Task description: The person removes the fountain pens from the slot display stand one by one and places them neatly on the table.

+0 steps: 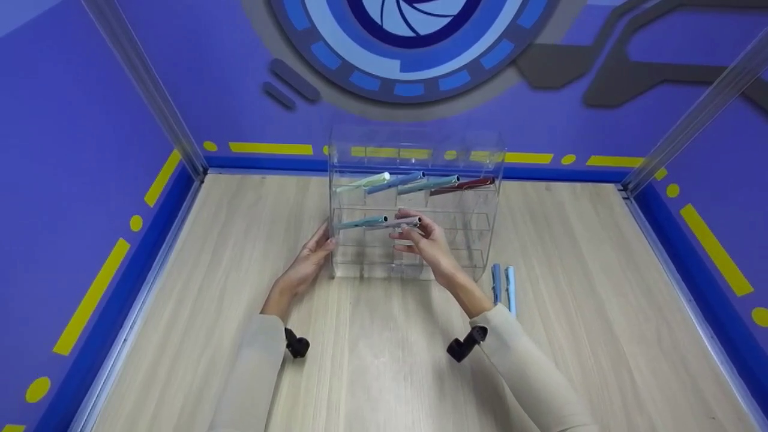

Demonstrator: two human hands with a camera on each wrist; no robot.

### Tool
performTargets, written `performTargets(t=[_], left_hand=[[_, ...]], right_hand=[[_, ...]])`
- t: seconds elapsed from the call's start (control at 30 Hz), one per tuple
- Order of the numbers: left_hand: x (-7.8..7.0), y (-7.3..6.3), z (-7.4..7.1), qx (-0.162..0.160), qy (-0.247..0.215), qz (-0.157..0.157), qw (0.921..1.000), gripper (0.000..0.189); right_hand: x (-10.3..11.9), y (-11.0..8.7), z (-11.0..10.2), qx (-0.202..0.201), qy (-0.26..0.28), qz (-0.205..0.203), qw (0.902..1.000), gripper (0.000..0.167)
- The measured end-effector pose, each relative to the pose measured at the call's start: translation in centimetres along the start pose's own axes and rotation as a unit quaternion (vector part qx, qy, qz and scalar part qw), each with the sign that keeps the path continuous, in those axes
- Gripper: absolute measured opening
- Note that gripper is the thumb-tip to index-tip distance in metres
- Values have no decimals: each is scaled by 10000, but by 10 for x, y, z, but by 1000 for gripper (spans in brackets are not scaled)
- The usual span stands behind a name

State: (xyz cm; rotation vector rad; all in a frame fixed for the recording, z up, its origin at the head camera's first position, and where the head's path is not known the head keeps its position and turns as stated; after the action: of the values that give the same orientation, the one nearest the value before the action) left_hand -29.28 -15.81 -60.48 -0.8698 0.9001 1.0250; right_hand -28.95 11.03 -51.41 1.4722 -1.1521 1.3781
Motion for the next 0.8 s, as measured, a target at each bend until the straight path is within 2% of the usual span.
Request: performTargets(t=[0.23, 0.8], left_hand=[[-1, 1, 2, 152, 10, 106, 9998, 68], [0, -1, 3, 84, -183, 75, 9998, 70]], right_hand=[[-1, 1, 0, -21, 13, -72, 10000, 32], [3, -11, -17, -169, 74, -445, 9988, 35]])
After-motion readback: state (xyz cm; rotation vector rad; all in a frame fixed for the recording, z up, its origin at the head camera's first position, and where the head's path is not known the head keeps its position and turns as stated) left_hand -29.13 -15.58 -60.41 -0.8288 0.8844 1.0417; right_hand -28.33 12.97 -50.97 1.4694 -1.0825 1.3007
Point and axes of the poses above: each hand's wrist, its own y-axis towards the middle knuckle, its own z-axis out of the palm, x = y × z, the point moved 3 cm from there along y, towards the middle knuckle, and after that the axes turned 12 degrees about -y, right-handed, at the moved point
